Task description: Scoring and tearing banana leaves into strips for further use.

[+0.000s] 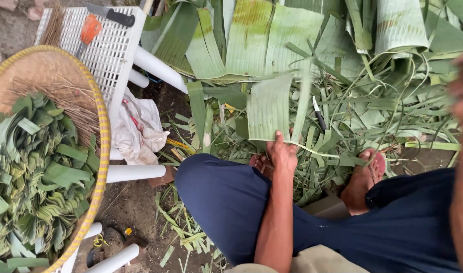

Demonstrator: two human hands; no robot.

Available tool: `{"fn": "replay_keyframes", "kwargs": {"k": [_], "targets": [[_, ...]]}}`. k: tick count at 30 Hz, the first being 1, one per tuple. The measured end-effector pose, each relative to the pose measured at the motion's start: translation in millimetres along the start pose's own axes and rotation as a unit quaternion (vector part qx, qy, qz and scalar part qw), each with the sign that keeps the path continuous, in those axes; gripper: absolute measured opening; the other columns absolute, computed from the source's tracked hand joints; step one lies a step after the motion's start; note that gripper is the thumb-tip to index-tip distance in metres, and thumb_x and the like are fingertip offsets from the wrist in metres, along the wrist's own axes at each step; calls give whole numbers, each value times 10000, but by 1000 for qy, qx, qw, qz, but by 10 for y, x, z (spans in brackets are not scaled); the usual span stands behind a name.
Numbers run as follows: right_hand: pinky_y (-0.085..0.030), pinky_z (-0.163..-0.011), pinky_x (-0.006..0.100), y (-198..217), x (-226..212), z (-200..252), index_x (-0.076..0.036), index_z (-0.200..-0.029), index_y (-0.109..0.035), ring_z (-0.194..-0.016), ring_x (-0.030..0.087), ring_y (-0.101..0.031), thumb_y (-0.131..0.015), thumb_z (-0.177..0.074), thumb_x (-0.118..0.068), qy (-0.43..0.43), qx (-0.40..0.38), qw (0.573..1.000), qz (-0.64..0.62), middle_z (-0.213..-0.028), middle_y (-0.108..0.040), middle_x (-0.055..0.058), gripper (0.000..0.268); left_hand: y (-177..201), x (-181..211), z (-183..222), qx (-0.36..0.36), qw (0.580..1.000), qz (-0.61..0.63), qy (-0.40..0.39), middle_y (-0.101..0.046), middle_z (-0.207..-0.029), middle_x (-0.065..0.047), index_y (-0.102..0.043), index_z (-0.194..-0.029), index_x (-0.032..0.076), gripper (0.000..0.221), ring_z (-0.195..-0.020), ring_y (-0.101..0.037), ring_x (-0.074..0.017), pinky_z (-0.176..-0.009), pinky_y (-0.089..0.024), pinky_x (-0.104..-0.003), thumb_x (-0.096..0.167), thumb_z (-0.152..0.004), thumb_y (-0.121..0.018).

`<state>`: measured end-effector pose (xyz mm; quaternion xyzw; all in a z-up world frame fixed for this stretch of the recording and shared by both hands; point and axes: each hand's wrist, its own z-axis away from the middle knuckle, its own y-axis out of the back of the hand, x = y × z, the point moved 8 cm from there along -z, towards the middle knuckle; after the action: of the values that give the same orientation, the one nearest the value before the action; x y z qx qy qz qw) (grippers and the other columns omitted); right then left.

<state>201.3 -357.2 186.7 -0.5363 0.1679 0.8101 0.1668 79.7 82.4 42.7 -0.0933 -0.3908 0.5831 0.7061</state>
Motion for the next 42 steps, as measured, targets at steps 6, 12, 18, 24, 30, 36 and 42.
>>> {"fn": "replay_keyframes", "kwargs": {"k": [6,12,18,24,30,36,42], "targets": [[-264,-421,321,-1641,329,1752,-166,-995,-782,-444,100,-303,-743,-959,-596,-116,-111,979,129,-532,-498,-33,433,83,-334,-39,-21,999,-13,32,-656,-1300,-186,-559,-1369,186,345,-1159,-654,-455,-889,-587,-703,149,-1035,-642],[-337,-346,251,-1884,878,1793,2,-853,-729,-342,64,-312,-855,-798,-142,-107,-125,986,-2,-454,-447,24,199,-281,-306,373,-71,993,-32,93,-695,-1202,-116,-615,-1292,171,270,-1038,-687,-343,-848,-629,-629,219,-1033,-677],[-326,-306,309,-1938,1292,1589,-28,-680,-659,-320,106,-318,-851,-788,-199,-103,-82,988,-77,-404,-383,46,279,-103,-698,273,-39,984,-8,176,-699,-921,-99,-604,-1028,113,365,-783,-649,-270,-598,-585,-367,464,-1010,-703],[-299,-333,261,-1940,1500,1551,-37,-691,-620,-345,37,-334,-880,-749,-134,-121,-69,984,-113,-450,-424,-6,283,-301,-390,565,-35,983,-126,133,-600,-808,-10,-659,-1114,160,530,-687,-514,-157,-406,-373,-195,670,-991,-586],[-323,-368,247,-1705,1071,1711,-61,-701,-599,-393,42,-353,-909,-791,-144,-126,13,983,-136,-512,-455,-23,333,-232,-402,501,-8,981,-179,73,-257,-619,47,-719,-1269,128,558,-498,-249,-97,-341,-239,-147,580,-1066,-462],[-334,-381,171,-1089,403,1485,-225,-1032,-663,-499,-3,-415,-744,-1018,-348,-243,92,956,-132,-755,-608,-118,147,-192,-191,768,23,979,-194,65,-403,-548,7,-767,-1209,88,466,-444,-294,-70,-352,-239,-207,448,-1056,-514],[-350,-420,189,-1361,441,1565,-111,-914,-724,-503,36,-329,-805,-964,-353,-130,-33,984,-119,-644,-355,-76,261,-528,-273,747,-119,970,-197,80,-565,-915,-71,-670,-1307,20,455,-756,-548,-154,-523,-514,-278,398,-1082,-556]]}}
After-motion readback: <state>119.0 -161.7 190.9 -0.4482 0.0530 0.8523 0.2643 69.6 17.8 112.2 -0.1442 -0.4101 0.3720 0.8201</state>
